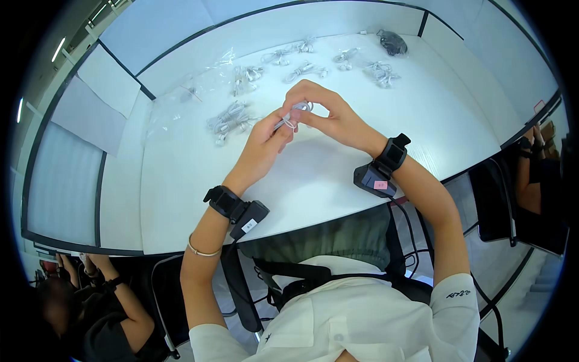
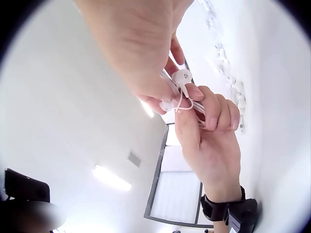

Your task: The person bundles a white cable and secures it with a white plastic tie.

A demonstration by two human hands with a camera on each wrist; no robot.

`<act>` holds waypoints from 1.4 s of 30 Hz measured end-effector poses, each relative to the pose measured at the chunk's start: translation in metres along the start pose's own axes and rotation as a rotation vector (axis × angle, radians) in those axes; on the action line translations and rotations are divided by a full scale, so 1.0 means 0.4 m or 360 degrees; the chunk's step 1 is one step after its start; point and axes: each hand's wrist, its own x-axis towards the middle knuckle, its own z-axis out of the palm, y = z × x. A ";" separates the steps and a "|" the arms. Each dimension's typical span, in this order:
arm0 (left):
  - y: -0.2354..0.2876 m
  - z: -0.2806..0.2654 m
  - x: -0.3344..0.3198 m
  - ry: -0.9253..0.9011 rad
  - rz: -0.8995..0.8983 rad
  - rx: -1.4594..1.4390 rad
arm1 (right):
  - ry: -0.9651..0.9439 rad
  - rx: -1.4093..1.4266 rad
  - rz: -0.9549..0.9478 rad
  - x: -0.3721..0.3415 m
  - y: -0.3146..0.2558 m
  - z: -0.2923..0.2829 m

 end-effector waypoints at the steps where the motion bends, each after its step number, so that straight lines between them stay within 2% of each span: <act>1: 0.000 -0.005 0.002 -0.0030 -0.0022 -0.0037 | -0.0001 0.0011 -0.0015 0.001 0.001 -0.001; 2: 0.000 -0.008 0.002 -0.0061 -0.0044 -0.0072 | -0.0001 0.0023 -0.0030 0.000 0.000 -0.002; 5: 0.020 0.011 -0.003 0.0092 -0.0069 -0.0184 | -0.0102 -0.0015 0.0113 -0.001 -0.010 -0.011; 8: -0.013 -0.022 0.009 -0.0009 -0.0044 -0.0299 | -0.0006 -0.0049 0.0169 0.000 -0.022 0.002; 11: -0.022 -0.026 0.014 0.0040 -0.0066 -0.0401 | 0.0083 -0.0014 0.0211 0.000 -0.005 0.008; 14: -0.017 -0.015 0.015 0.0097 -0.0044 -0.0388 | 0.0062 0.0139 0.0459 -0.004 -0.002 0.006; 20: -0.008 -0.006 0.018 0.0334 -0.0002 -0.0476 | 0.0167 0.0440 0.0637 -0.005 0.005 0.008; 23: -0.018 -0.029 0.018 0.0039 0.0008 -0.0366 | 0.0153 0.0622 0.0692 -0.004 0.019 0.004; 29: 0.005 -0.018 0.007 -0.0235 -0.0064 -0.0172 | 0.0114 0.0637 0.0638 -0.003 0.021 -0.010; 32: -0.005 -0.019 0.005 -0.0286 -0.0078 -0.0107 | -0.0050 0.0644 0.0607 -0.008 0.046 -0.025; 35: 0.000 -0.024 0.007 -0.0365 -0.0120 -0.0026 | -0.0101 0.0653 0.0783 -0.009 0.050 -0.029; 39: 0.011 -0.022 0.004 -0.0397 -0.0164 0.0114 | -0.0122 0.0645 0.0893 -0.005 0.027 -0.032; 42: 0.007 -0.020 0.002 -0.0413 -0.0232 0.0181 | -0.0082 0.0663 0.0853 -0.002 0.016 -0.033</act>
